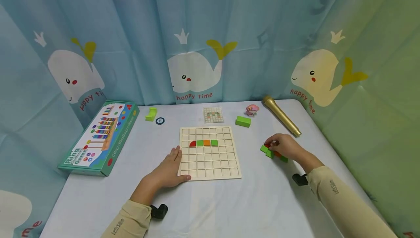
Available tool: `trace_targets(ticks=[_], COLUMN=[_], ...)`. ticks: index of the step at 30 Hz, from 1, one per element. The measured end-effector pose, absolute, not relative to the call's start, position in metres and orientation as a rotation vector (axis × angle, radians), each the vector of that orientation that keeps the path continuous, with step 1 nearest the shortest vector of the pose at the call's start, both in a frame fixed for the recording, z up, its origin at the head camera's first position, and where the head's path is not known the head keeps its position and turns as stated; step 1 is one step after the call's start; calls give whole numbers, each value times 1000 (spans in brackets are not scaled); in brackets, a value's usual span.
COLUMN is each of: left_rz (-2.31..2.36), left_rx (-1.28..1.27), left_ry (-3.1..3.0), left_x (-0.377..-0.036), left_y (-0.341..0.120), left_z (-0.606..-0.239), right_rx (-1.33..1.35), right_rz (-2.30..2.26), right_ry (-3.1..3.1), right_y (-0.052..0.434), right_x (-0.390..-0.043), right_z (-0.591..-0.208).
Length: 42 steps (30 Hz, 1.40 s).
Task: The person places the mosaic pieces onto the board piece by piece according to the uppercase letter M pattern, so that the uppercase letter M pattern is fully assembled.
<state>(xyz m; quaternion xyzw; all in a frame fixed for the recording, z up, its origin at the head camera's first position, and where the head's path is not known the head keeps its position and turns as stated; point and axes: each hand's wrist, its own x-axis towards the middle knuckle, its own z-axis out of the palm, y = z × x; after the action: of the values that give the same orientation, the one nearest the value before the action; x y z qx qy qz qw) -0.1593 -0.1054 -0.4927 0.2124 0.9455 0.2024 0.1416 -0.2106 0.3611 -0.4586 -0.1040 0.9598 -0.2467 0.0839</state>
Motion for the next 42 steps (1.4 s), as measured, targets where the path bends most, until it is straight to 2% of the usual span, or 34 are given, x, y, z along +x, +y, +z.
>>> trace_targets(ticks=[13,26,42], left_rz=[591,594,620], left_rx=[613,610,615], left_ry=[2733,2724,2732], left_x=[-159,-158,-159], left_y=[-105,-104,-105], left_z=[-492,-490,-493], right_rx=[-438,-325,-297], right_rz=[-671,-739,-854], right_ry=[2887,2856,2840], right_y=[358,358,335], right_x=[-215,-216,-225], right_z=[-460,-446,-445])
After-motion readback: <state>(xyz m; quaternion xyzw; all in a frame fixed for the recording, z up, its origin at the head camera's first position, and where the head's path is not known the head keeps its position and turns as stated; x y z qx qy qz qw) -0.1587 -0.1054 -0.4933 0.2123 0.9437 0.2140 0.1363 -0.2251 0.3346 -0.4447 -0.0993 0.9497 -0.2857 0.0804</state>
